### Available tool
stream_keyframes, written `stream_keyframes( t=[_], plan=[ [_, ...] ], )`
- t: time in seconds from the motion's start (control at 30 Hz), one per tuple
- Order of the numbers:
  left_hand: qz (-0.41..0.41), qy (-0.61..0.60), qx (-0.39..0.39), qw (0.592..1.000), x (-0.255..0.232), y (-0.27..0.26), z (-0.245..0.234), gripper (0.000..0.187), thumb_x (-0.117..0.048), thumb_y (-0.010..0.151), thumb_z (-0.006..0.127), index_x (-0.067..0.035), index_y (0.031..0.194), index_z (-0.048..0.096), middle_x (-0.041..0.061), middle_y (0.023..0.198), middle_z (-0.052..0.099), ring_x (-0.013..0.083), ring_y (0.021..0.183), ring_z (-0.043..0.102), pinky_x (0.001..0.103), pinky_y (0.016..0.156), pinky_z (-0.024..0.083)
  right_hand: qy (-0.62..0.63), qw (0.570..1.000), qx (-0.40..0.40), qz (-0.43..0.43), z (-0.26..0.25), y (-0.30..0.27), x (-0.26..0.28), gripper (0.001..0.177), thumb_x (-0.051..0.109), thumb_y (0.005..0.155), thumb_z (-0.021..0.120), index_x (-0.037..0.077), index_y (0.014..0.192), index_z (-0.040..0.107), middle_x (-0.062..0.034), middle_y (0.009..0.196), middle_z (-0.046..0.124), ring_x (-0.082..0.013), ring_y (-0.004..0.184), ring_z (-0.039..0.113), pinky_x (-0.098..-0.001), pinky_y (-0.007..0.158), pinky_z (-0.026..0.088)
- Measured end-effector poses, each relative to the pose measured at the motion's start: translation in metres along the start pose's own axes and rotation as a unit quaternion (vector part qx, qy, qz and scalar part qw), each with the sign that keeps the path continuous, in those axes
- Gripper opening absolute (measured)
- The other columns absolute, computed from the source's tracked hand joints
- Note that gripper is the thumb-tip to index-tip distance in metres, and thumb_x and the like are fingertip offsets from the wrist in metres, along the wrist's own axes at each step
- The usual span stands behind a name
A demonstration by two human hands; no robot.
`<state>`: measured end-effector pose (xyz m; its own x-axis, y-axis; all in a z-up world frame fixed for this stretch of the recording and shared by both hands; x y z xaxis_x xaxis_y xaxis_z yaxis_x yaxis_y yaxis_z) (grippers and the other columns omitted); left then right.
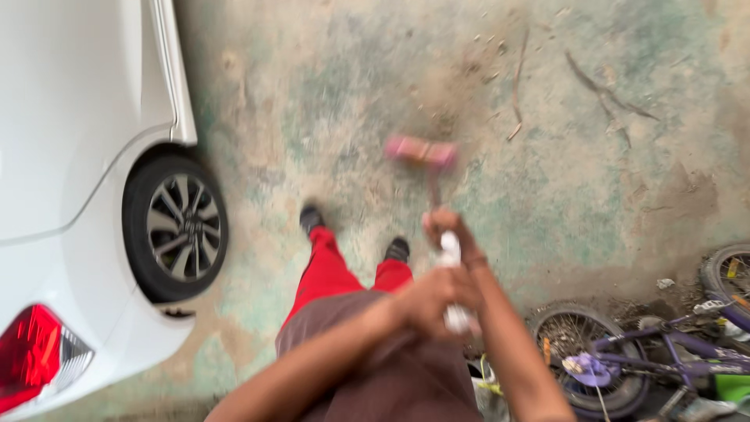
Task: The person sweeps a concrete floor area using a pink broom. They move debris, including twigs and dust, across the surface near a white car, a motorcycle, and stacked blue water jugs. The person navigates around obstacles and continues sweeping along a wall and a wooden fence before placing the broom against a door frame.
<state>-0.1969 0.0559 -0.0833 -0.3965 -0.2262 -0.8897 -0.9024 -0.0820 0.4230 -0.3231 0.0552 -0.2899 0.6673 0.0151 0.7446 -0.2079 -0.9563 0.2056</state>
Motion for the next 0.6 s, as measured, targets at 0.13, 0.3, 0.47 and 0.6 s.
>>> stream_keyframes(
  t=[0.13,0.3,0.47,0.6],
  plan=[
    [0.028,0.131,0.087,0.987,0.073,-0.046,-0.013,0.022,-0.026,0.08,0.069,-0.007,0.076,0.06,0.01,0.083,0.06,0.0316,0.088,0.061,0.042,0.091,0.047,0.033,0.992,0.031,0.115,0.03,0.014,-0.045,0.023,-0.004,0.075,0.072,0.0,0.075,0.049,-0.0169,0.081,0.049,-0.0326,0.079,0.053,-0.0389,0.074,0.049],
    [0.046,0.031,-0.028,0.998,0.049,-0.035,-0.079,0.023,-0.025,0.084,0.067,-0.007,0.076,0.056,0.01,0.085,0.06,0.0295,0.086,0.062,0.041,0.091,0.048,-0.005,0.991,-0.073,0.113,-0.006,0.079,0.038,0.021,0.004,0.094,0.076,-0.003,0.088,0.057,-0.0118,0.089,0.064,-0.0239,0.1,0.064,-0.036,0.115,0.04],
    [0.023,-0.064,-0.137,0.988,-0.044,-0.001,-0.17,0.035,-0.047,0.091,0.062,-0.015,0.075,0.063,0.003,0.066,0.061,0.0224,0.062,0.063,0.037,0.062,0.047,0.175,0.978,-0.026,0.115,0.007,0.142,0.136,0.03,0.01,0.099,0.073,-0.001,0.078,0.055,-0.0061,0.073,0.057,-0.0182,0.067,0.048,-0.0308,0.067,0.044],
    [-0.041,-0.12,-0.17,0.977,-0.067,0.005,-0.227,0.04,-0.051,0.095,0.053,-0.018,0.074,0.063,-0.002,0.052,0.055,0.0165,0.04,0.054,0.031,0.044,0.038,0.111,0.989,0.022,0.096,0.068,0.165,0.173,0.031,0.01,0.097,0.07,-0.002,0.074,0.054,-0.0078,0.065,0.052,-0.0159,0.056,0.043,-0.0326,0.053,0.038]
  ],
)
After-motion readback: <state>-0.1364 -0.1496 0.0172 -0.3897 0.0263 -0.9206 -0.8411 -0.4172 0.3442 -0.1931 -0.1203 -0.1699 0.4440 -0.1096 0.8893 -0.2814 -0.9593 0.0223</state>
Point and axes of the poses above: each hand's wrist, its own y-axis towards the middle knuckle, its own z-axis out of the palm, x = y × z, the point moved 6 cm from there along y, towards the middle knuckle
